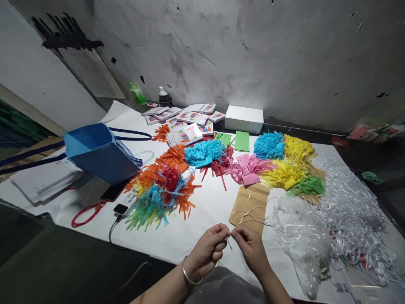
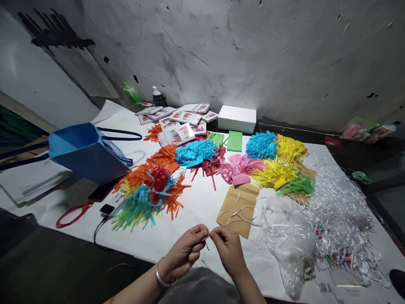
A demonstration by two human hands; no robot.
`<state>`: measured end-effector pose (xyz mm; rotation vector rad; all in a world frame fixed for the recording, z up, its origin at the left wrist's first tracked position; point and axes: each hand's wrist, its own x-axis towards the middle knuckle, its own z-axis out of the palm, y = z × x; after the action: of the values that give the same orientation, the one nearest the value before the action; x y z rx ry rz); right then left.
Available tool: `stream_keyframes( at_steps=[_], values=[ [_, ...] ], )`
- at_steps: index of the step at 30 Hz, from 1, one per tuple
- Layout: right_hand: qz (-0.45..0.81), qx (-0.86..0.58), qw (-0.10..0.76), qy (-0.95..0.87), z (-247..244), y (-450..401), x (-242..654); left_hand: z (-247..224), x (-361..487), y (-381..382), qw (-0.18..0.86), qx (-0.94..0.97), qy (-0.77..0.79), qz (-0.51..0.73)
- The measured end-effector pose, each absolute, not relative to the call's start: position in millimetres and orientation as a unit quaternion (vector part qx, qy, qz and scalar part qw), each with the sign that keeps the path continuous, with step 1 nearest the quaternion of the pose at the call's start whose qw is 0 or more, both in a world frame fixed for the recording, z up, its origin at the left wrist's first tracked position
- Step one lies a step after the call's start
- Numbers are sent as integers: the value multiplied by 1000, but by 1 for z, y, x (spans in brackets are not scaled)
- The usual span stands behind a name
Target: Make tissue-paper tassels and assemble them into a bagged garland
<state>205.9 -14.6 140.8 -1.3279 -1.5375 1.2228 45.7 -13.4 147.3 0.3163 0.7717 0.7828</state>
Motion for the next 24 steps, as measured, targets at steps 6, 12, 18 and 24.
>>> stream_keyframes(
  at_steps=[6,12,18,24],
  values=[
    [494,-519,349,-604,126,-28,203,148,41,-3,814,109,378,427],
    [402,-510,368,-665,132,-24,208,148,46,-2,778,233,413,412],
    [431,-518,399,-622,151,-8,202,153,51,4,741,361,421,378],
    [445,-547,487,-515,168,15,220,151,31,23,692,442,448,354]
  ],
)
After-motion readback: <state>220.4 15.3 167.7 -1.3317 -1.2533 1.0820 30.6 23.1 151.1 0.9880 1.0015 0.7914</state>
